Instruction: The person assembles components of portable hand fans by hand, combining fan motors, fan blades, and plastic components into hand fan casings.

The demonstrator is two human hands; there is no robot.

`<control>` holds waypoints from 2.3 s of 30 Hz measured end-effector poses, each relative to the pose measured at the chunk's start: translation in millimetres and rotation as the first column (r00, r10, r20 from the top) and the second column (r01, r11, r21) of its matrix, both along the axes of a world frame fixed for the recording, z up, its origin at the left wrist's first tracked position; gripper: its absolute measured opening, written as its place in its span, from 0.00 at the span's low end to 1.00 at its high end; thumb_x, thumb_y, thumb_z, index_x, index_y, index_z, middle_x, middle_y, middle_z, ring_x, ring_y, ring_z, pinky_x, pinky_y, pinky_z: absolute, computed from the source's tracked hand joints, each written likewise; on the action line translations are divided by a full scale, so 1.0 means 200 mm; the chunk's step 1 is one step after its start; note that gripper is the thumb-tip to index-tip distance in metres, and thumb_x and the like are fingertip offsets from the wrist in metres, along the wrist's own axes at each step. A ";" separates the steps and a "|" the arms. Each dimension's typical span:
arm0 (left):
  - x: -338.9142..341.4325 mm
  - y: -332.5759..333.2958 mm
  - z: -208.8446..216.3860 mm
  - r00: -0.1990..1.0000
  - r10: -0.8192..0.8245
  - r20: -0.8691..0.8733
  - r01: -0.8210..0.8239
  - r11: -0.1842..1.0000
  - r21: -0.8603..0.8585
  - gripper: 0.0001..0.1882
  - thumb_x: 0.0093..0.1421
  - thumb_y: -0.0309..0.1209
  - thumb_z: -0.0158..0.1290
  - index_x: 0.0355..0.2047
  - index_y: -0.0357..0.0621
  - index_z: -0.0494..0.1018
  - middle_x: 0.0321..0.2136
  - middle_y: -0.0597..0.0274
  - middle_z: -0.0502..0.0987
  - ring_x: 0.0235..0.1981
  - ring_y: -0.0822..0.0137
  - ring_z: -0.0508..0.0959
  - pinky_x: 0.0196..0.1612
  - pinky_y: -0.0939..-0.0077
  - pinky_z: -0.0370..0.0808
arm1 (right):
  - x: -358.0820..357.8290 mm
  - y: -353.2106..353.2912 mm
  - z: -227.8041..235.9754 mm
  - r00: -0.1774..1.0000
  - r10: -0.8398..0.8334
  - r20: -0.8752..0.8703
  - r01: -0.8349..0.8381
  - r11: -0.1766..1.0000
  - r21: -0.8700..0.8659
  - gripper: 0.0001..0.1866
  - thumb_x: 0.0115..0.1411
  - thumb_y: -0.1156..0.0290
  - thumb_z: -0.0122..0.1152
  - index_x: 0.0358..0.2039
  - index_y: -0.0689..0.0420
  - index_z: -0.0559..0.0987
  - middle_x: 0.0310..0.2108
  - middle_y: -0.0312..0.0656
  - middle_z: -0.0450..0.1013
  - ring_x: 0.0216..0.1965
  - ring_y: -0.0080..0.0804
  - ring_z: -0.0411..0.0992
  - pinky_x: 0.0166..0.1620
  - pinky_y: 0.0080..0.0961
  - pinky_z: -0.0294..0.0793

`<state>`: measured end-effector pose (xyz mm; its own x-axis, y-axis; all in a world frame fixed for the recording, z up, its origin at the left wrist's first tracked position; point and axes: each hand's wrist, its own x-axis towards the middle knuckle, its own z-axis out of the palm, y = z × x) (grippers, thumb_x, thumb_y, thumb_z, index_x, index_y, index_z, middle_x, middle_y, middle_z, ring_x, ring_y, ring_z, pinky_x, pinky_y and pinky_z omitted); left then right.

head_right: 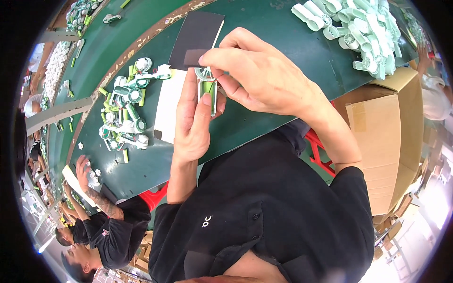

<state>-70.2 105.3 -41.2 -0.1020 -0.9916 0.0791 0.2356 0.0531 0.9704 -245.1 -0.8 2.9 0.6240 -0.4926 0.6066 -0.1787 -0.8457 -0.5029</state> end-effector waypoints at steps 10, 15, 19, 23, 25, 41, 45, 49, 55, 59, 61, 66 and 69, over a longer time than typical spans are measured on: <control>-0.02 0.00 -0.01 0.983 0.086 0.163 -0.083 0.996 -0.025 0.36 0.75 0.23 0.38 0.78 0.39 0.36 0.57 0.61 0.71 0.40 0.77 0.69 0.42 0.80 0.71 | -0.06 0.02 0.25 1.000 0.023 0.006 -0.022 0.799 0.602 0.08 0.54 0.78 0.70 0.35 0.62 0.81 0.27 0.36 0.73 0.27 0.32 0.70 0.31 0.25 0.70; -0.01 -0.01 -0.02 0.911 0.060 0.408 -0.019 0.994 -0.104 0.38 0.72 0.18 0.36 0.78 0.38 0.33 0.70 0.53 0.59 0.50 0.73 0.71 0.50 0.80 0.72 | 0.00 -0.01 0.29 0.901 0.198 -0.386 0.139 0.712 0.689 0.03 0.55 0.78 0.65 0.30 0.63 0.80 0.20 0.37 0.73 0.23 0.27 0.70 0.29 0.26 0.69; -0.04 0.00 -0.02 0.931 0.044 0.362 -0.023 0.998 -0.064 0.40 0.64 0.12 0.36 0.75 0.26 0.35 0.76 0.32 0.41 0.77 0.43 0.47 0.75 0.58 0.50 | 0.04 -0.05 0.32 0.841 0.150 -0.521 0.207 0.800 0.564 0.05 0.52 0.77 0.62 0.28 0.66 0.79 0.21 0.46 0.77 0.25 0.35 0.78 0.31 0.31 0.74; -0.05 -0.01 -0.04 0.924 0.087 0.373 -0.039 0.990 -0.134 0.40 0.64 0.12 0.35 0.75 0.26 0.35 0.76 0.32 0.39 0.77 0.43 0.47 0.76 0.57 0.50 | 0.08 -0.06 0.36 0.768 0.193 -0.611 0.269 0.768 0.581 0.08 0.42 0.75 0.58 0.22 0.68 0.79 0.19 0.54 0.76 0.28 0.48 0.79 0.35 0.40 0.76; -0.05 -0.01 -0.05 0.913 0.106 0.393 -0.050 0.987 -0.150 0.41 0.63 0.12 0.36 0.75 0.26 0.35 0.76 0.32 0.40 0.77 0.43 0.47 0.76 0.57 0.50 | 0.09 -0.06 0.37 0.766 0.211 -0.607 0.269 0.752 0.602 0.07 0.42 0.76 0.57 0.21 0.68 0.78 0.18 0.54 0.75 0.27 0.49 0.79 0.35 0.40 0.76; -0.05 -0.03 -0.02 0.843 0.158 0.514 -0.042 0.972 -0.230 0.46 0.58 0.12 0.37 0.75 0.26 0.30 0.76 0.30 0.37 0.77 0.39 0.47 0.75 0.55 0.51 | 0.06 -0.01 0.24 0.892 0.107 -0.440 0.175 0.816 0.552 0.03 0.56 0.79 0.61 0.30 0.66 0.79 0.22 0.48 0.78 0.24 0.37 0.77 0.31 0.32 0.73; -0.05 -0.03 -0.03 0.845 0.159 0.510 -0.057 0.976 -0.210 0.47 0.58 0.12 0.37 0.74 0.26 0.27 0.74 0.28 0.40 0.75 0.38 0.51 0.75 0.54 0.52 | 0.08 0.03 0.20 0.905 0.065 -0.420 0.239 0.740 0.629 0.03 0.59 0.78 0.61 0.31 0.65 0.79 0.22 0.47 0.78 0.23 0.36 0.76 0.30 0.31 0.71; -0.06 -0.03 -0.08 0.811 0.207 0.547 -0.088 0.968 -0.236 0.47 0.58 0.12 0.37 0.74 0.25 0.27 0.74 0.27 0.42 0.75 0.36 0.52 0.74 0.53 0.52 | 0.11 0.09 0.14 0.947 -0.085 -0.310 0.275 0.715 0.643 0.05 0.54 0.79 0.57 0.25 0.65 0.80 0.20 0.52 0.76 0.24 0.52 0.77 0.31 0.44 0.73; -0.07 -0.04 -0.12 0.830 0.222 0.512 -0.116 0.966 -0.230 0.47 0.58 0.12 0.37 0.75 0.27 0.28 0.66 0.32 0.57 0.66 0.40 0.64 0.70 0.54 0.58 | 0.11 0.11 0.03 0.955 -0.129 -0.268 0.271 0.752 0.601 0.03 0.54 0.78 0.59 0.26 0.63 0.79 0.20 0.50 0.77 0.25 0.52 0.77 0.31 0.44 0.73; -0.08 -0.04 -0.12 0.812 0.239 0.533 -0.109 0.959 -0.263 0.48 0.58 0.12 0.38 0.75 0.29 0.29 0.61 0.35 0.61 0.61 0.42 0.67 0.68 0.55 0.60 | 0.06 0.06 0.08 0.929 -0.027 -0.369 0.239 0.805 0.543 0.02 0.52 0.78 0.59 0.26 0.63 0.79 0.19 0.49 0.76 0.26 0.51 0.77 0.32 0.45 0.73; -0.07 -0.05 -0.11 0.833 0.213 0.511 -0.103 0.966 -0.236 0.47 0.58 0.12 0.38 0.75 0.30 0.29 0.65 0.34 0.59 0.65 0.41 0.64 0.70 0.55 0.58 | 0.05 0.05 0.08 0.931 -0.027 -0.364 0.231 0.815 0.532 0.03 0.52 0.78 0.58 0.27 0.63 0.79 0.19 0.49 0.75 0.25 0.51 0.76 0.32 0.45 0.72; -0.08 -0.04 -0.09 0.844 0.191 0.502 -0.092 0.972 -0.215 0.46 0.60 0.12 0.37 0.75 0.28 0.28 0.72 0.30 0.48 0.73 0.40 0.56 0.73 0.55 0.53 | 0.04 0.03 0.17 0.922 0.037 -0.386 0.234 0.740 0.630 0.03 0.51 0.79 0.57 0.25 0.64 0.78 0.18 0.51 0.74 0.25 0.51 0.76 0.32 0.45 0.71; -0.08 -0.04 -0.09 0.830 0.189 0.524 -0.084 0.972 -0.218 0.45 0.61 0.12 0.37 0.75 0.27 0.28 0.74 0.29 0.42 0.75 0.39 0.52 0.74 0.55 0.51 | 0.05 0.02 0.18 0.912 0.046 -0.407 0.249 0.725 0.642 0.03 0.49 0.79 0.55 0.24 0.64 0.77 0.18 0.53 0.73 0.25 0.52 0.75 0.32 0.45 0.71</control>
<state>-87.0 97.7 -58.7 -0.0445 -0.9728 0.2275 -0.3431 0.2287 0.9110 -234.8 3.2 38.7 0.6432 -0.7453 -0.1756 -0.5372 -0.2759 -0.7970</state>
